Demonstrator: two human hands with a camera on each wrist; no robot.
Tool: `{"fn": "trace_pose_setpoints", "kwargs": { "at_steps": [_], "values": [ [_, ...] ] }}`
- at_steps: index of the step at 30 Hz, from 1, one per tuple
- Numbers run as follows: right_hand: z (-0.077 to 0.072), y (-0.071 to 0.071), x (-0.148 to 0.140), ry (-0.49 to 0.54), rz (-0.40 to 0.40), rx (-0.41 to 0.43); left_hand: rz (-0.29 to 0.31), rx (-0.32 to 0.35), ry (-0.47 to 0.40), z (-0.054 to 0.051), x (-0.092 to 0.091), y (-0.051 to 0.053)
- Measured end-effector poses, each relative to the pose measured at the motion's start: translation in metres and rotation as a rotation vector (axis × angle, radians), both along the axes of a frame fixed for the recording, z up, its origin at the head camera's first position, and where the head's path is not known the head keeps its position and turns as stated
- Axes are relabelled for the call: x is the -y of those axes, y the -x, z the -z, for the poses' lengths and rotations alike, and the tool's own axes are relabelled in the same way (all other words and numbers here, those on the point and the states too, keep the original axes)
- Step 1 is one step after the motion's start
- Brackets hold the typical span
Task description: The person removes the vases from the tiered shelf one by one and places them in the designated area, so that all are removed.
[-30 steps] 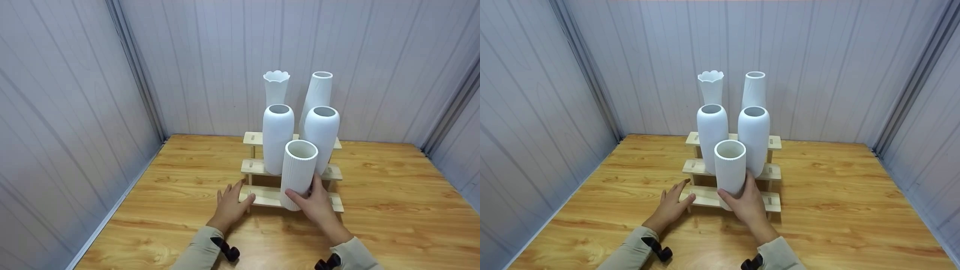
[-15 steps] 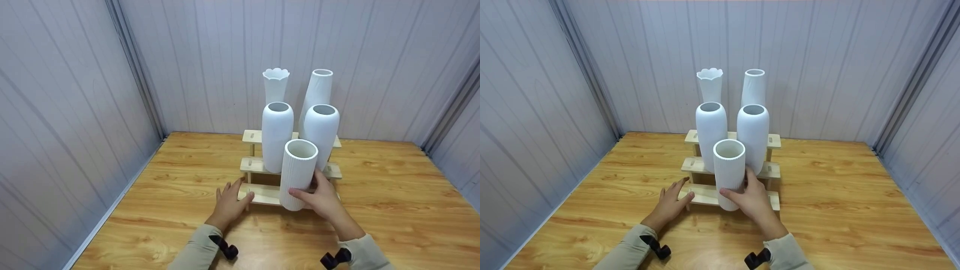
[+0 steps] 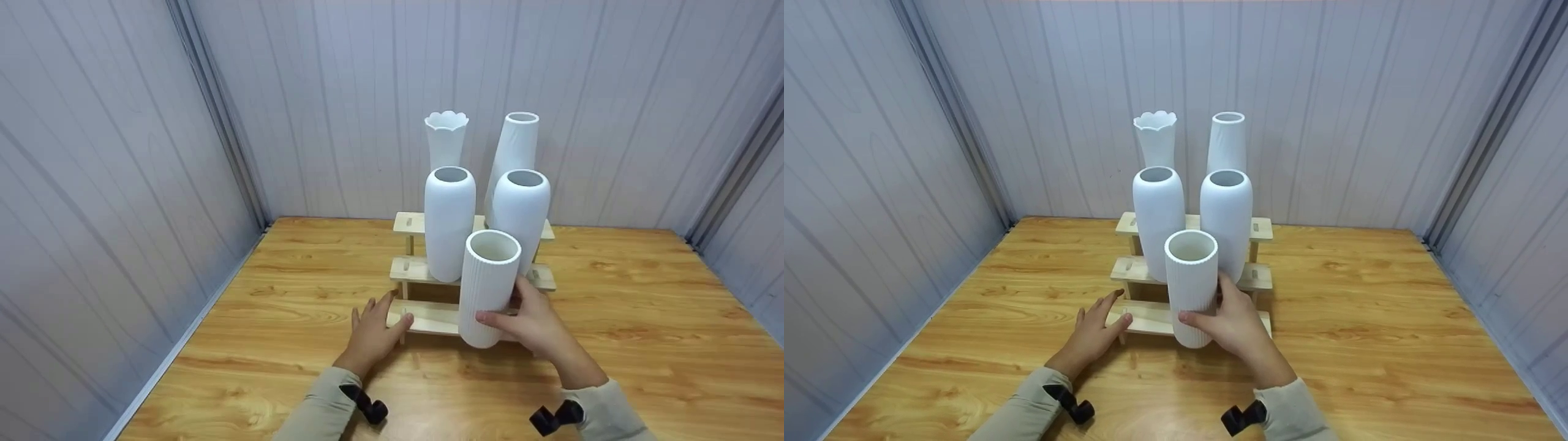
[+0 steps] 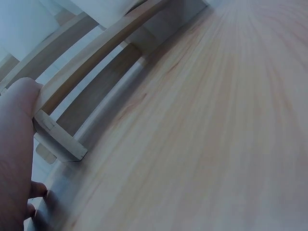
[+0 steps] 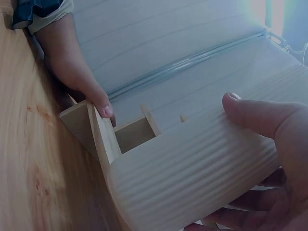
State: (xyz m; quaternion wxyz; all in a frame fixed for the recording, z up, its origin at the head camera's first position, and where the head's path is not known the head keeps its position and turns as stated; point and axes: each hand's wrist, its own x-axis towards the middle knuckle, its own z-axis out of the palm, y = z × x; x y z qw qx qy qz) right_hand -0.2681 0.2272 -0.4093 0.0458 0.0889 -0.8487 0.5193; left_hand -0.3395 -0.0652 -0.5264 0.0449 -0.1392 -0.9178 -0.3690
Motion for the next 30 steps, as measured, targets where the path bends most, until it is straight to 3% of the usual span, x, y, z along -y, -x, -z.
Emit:
{"fn": "trace_pose_setpoints", "kwargs": {
  "at_steps": [7,20,30],
  "values": [
    [-0.003,-0.002,-0.003,0.048,-0.049,0.006,-0.001,-0.01,-0.002,-0.001,0.0,0.0],
    [-0.009,-0.003,-0.014,-0.024,-0.09,-0.001,-0.007,-0.01,0.005,0.0,0.001,0.001],
    [-0.018,-0.007,-0.025,-0.014,-0.08,-0.018,-0.004,0.002,0.018,-0.001,0.0,-0.001]
  ]
}}
